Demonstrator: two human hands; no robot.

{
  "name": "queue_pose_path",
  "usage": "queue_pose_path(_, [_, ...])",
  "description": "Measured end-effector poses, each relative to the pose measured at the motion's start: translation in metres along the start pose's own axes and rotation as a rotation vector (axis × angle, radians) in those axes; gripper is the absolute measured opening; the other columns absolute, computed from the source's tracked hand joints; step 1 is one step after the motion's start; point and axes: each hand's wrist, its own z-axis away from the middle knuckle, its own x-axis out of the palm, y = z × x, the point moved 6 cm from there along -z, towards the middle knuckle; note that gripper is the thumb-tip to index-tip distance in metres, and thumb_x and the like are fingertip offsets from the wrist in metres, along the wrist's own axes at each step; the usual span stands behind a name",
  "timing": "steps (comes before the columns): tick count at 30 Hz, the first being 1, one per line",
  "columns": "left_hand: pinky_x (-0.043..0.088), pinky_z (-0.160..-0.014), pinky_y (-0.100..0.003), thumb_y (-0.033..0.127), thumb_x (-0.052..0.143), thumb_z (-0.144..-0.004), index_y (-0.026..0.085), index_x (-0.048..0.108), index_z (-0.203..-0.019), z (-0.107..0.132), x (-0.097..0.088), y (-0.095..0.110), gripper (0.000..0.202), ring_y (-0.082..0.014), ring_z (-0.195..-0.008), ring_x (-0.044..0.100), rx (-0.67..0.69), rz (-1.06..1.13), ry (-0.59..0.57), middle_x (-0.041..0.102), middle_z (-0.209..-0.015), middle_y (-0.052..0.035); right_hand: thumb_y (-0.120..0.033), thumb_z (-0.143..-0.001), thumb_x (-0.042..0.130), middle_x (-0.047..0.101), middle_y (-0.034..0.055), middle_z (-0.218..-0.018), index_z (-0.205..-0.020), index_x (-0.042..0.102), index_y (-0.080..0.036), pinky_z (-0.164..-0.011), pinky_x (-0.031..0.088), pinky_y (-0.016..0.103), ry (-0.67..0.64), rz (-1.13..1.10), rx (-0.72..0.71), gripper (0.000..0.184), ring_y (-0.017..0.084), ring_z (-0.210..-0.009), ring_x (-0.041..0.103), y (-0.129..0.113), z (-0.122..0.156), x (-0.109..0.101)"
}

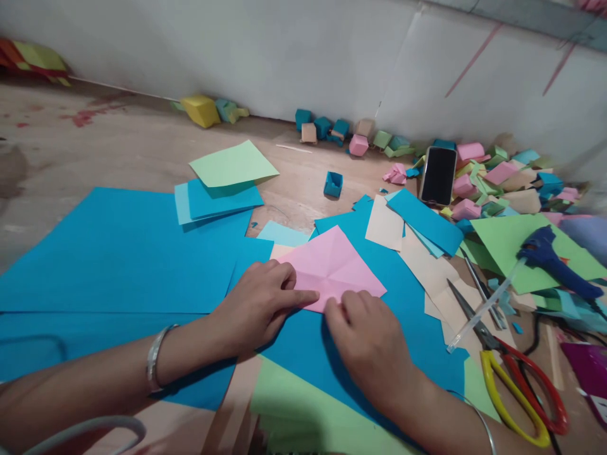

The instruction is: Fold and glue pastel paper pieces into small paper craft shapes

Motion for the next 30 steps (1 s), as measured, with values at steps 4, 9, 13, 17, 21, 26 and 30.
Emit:
queue_pose_path(4, [0.022,-0.064,-0.034,0.028,0.049,-0.094,0.039,0.065,-0.116,-0.001,-0.001,0.001,0.03,-0.0199,-0.079,0.044,-0.002,-0.001,-0.007,0.054,-0.089,-0.0048,-0.014,-0.095,0.044,0.061,0.0096,-0.085,-0.119,0.061,-0.011,-0.065,0.032,0.036,-0.027,-0.137,-0.172,0.03,0.024,-0.077,0.05,-0.019,-0.003,0.001])
queue_pose_path(9, [0.022,-0.063,-0.033,0.029,0.049,-0.095,0.04,0.065,-0.116,-0.002,-0.002,0.0,0.029,-0.0194,-0.078,0.044,0.015,-0.014,-0.004,0.054,-0.088,-0.0045,-0.006,-0.089,0.048,0.06,0.0099,-0.078,-0.102,0.068,-0.004,-0.065,0.033,0.037,-0.035,-0.065,-0.196,0.024,0.022,-0.071,0.049,-0.018,-0.001,-0.005])
queue_pose_path(13, [0.022,-0.063,-0.033,0.029,0.048,-0.095,0.04,0.065,-0.117,0.0,0.0,0.0,0.029,-0.0193,-0.078,0.044,0.022,-0.037,0.006,0.054,-0.088,-0.0047,0.001,-0.083,0.047,0.062,0.0108,-0.08,-0.091,0.071,-0.006,-0.067,0.034,0.038,-0.087,-0.005,-0.172,0.027,0.023,-0.07,0.05,-0.011,0.006,-0.011])
queue_pose_path(17, [0.024,-0.066,-0.035,0.03,0.048,-0.096,0.042,0.061,-0.12,0.003,-0.002,0.005,0.03,-0.0198,-0.08,0.044,0.114,-0.123,0.063,0.055,-0.088,-0.0044,0.0,-0.083,0.047,0.061,0.0094,-0.074,-0.082,0.071,-0.01,-0.062,0.031,0.037,-0.096,0.003,-0.162,0.026,0.022,-0.065,0.048,-0.01,0.009,-0.009])
queue_pose_path(21, [0.027,-0.073,-0.038,0.033,0.048,-0.097,0.038,0.063,-0.116,0.004,-0.005,0.012,0.025,-0.0197,-0.081,0.045,0.241,-0.213,0.079,0.056,-0.085,-0.0033,-0.002,-0.084,0.046,0.058,0.0079,-0.07,-0.077,0.069,-0.013,-0.06,0.028,0.036,-0.089,-0.013,-0.153,0.026,0.022,-0.063,0.047,-0.009,0.008,-0.008])
queue_pose_path(26, [0.03,-0.08,-0.041,0.027,0.05,-0.095,0.029,0.063,-0.113,0.015,-0.012,0.014,0.022,-0.0195,-0.081,0.048,0.333,-0.252,0.117,0.059,-0.085,-0.003,-0.002,-0.084,0.048,0.058,0.0083,-0.072,-0.074,0.067,-0.014,-0.061,0.027,0.036,-0.087,-0.023,-0.146,0.024,0.021,-0.064,0.046,-0.008,0.007,-0.007])
queue_pose_path(30, [0.033,-0.081,-0.04,0.018,0.046,-0.095,0.021,0.063,-0.109,0.033,-0.014,0.009,0.022,-0.0214,-0.086,0.052,0.288,-0.301,0.093,0.064,-0.092,-0.0063,-0.003,-0.084,0.05,0.057,0.0073,-0.071,-0.074,0.066,-0.014,-0.061,0.025,0.035,-0.076,-0.017,-0.131,0.022,0.019,-0.063,0.045,-0.007,0.008,-0.005])
